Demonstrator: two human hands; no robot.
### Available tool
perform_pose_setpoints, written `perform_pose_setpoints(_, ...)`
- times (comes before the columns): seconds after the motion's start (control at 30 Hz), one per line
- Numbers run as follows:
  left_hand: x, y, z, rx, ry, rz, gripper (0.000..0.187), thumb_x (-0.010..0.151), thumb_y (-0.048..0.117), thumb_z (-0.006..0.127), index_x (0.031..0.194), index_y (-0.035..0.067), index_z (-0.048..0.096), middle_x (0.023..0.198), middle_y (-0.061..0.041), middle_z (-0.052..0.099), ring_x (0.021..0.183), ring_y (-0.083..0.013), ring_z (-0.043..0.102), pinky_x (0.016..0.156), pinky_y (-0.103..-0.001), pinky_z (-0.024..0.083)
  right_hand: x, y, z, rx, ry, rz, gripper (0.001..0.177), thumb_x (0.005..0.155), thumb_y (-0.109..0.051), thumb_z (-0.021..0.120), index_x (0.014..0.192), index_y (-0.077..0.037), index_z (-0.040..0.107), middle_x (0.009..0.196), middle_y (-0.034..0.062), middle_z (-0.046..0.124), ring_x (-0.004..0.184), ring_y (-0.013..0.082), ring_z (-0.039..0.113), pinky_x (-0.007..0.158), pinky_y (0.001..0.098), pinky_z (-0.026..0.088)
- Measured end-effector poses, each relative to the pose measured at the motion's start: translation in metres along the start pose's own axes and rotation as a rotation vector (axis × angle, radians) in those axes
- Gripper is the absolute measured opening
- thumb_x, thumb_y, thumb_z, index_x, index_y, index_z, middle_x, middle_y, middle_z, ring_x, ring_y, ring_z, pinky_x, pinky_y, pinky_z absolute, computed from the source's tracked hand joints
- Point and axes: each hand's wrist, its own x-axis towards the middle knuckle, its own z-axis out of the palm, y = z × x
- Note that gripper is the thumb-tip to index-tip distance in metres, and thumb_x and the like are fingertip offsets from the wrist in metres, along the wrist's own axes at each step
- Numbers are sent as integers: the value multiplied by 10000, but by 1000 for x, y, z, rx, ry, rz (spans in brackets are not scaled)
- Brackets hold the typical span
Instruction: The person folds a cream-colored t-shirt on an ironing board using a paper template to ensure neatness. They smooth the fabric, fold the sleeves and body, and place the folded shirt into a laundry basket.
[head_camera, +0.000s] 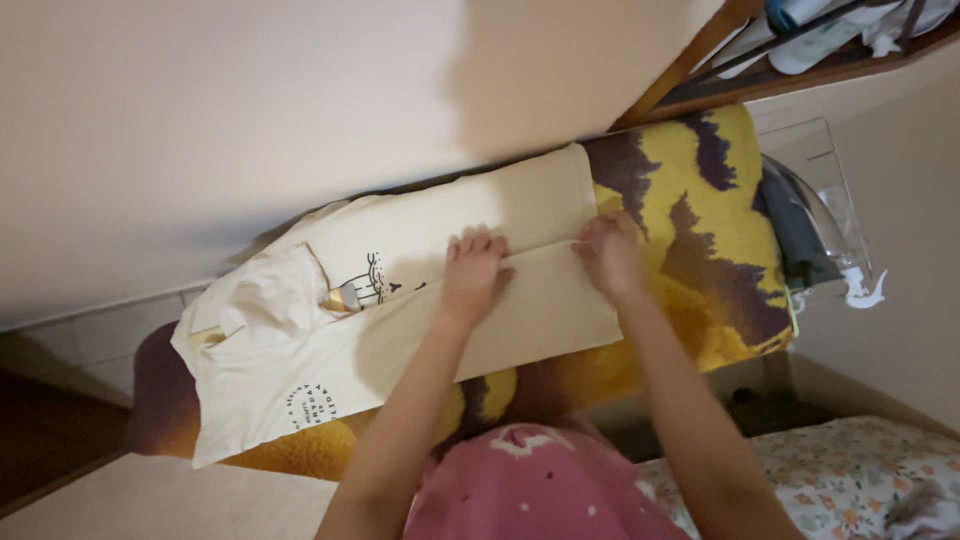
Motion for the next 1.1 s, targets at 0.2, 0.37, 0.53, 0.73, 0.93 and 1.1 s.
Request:
perform_pose_setpoints(0.2, -62, 27, 46, -22, 113, 119, 481, 927, 153, 581, 1391, 25, 566, 1423, -177, 557, 1348, -370, 497, 1196, -499, 355, -83, -22, 87, 28, 0, -188, 432, 1043, -160, 528, 1459, -46, 548, 1566, 198, 494, 1480, 397, 446, 1272, 490, 331)
perform_pose_setpoints(0.37, -88, 34, 58, 248, 122, 106, 608, 987, 340, 526, 1540, 109, 423, 1626, -129, 371, 1512, -346, 308, 1229, -563, 186, -99, 3, 68, -507, -56, -315, 630, 983, -418, 468, 1554, -156, 422, 1659, 120, 272, 1503, 431, 241, 1203, 620, 130)
perform_pose_setpoints(0.53, -98, 26, 33, 141, 80, 89, 654, 995, 375, 513, 1565, 93, 363, 1652, -184, 298, 1523, -389, 259, 1231, -570, 150, -86, -16, 41, -352, 33, -283, 609, 1004, -410, 498, 1553, -152, 445, 1662, 166, 277, 1521, 445, 229, 1215, 626, 115)
perform_pose_setpoints(0.73, -181, -15, -33, 84, 348, -294, 663, 1032, 302, 431, 1631, 51, 300, 1686, -237, 258, 1558, -433, 246, 1255, -582, 165, -108, -118, 77, 281, -144, -470, 454, 999, -175, 583, 1441, -121, 493, 1559, 133, 467, 1404, 324, 489, 1093, 486, 434)
perform_pose_setpoints(0.93, -240, -93, -53, 18, 666, -629, 617, 1085, 340, 487, 1599, 48, 309, 1661, -269, 260, 1519, -465, 267, 1206, -546, 255, -120, -217, 186, 827, -539, -160, 456, 945, -108, 706, 1370, -73, 547, 1207, 100, 671, 938, 178, 678, 738, 320, 580)
perform_pose_setpoints(1.1, -255, -156, -68, -1403, 1030, -701, 640, 991, 291, 537, 1577, 125, 341, 1664, -167, 409, 1145, -660, 407, 922, -637, 407, -63, -284, 229, 958, -529, 115, 270, 953, -100, 727, 1142, 0, 561, 996, 121, 658, 788, 167, 639, 621, 334, 547)
